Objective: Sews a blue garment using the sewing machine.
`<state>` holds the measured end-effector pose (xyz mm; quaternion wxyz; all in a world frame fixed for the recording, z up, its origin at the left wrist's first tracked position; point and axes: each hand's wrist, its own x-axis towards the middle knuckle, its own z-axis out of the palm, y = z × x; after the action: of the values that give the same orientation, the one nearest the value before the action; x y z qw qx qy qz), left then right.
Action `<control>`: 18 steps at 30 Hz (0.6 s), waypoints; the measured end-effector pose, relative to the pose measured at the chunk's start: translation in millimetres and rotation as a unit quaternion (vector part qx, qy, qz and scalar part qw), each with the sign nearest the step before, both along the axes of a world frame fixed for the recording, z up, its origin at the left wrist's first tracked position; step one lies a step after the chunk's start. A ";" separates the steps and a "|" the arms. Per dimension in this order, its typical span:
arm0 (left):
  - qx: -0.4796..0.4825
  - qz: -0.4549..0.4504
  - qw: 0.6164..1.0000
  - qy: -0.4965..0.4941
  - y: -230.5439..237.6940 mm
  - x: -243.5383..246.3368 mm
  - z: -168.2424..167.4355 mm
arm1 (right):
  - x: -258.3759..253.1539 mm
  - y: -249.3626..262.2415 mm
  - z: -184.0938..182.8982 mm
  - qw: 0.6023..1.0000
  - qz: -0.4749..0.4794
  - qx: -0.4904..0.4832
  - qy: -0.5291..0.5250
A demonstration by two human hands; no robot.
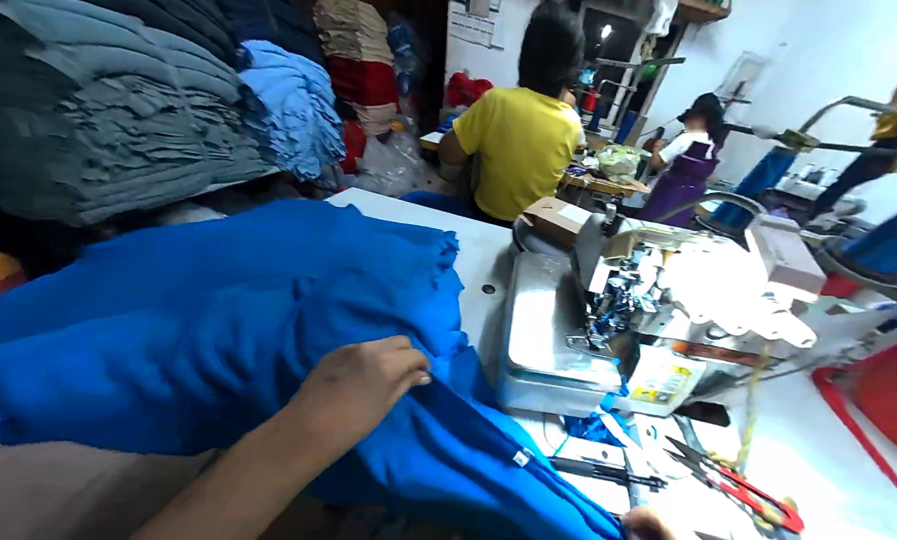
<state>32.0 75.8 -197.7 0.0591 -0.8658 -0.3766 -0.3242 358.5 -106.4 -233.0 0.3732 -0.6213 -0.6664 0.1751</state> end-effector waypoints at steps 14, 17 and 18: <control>-0.455 -0.137 0.798 -0.371 -52.4 38.6 18.1 | 38.6 4.1 22.0 0.981 -0.065 0.102 -0.153; -0.451 -0.188 0.781 -0.388 -64.9 71.9 -0.8 | 70.9 9.9 24.5 0.970 -0.104 0.038 -0.218; -0.445 -0.194 0.780 -0.395 -67.0 80.8 -7.6 | 76.0 11.2 24.4 0.965 -0.109 0.002 -0.238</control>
<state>112.9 8.7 -205.3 -0.5510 -0.6466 -0.2935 -0.4383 434.5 -95.2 -208.6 0.2220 -0.7132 -0.6645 -0.0212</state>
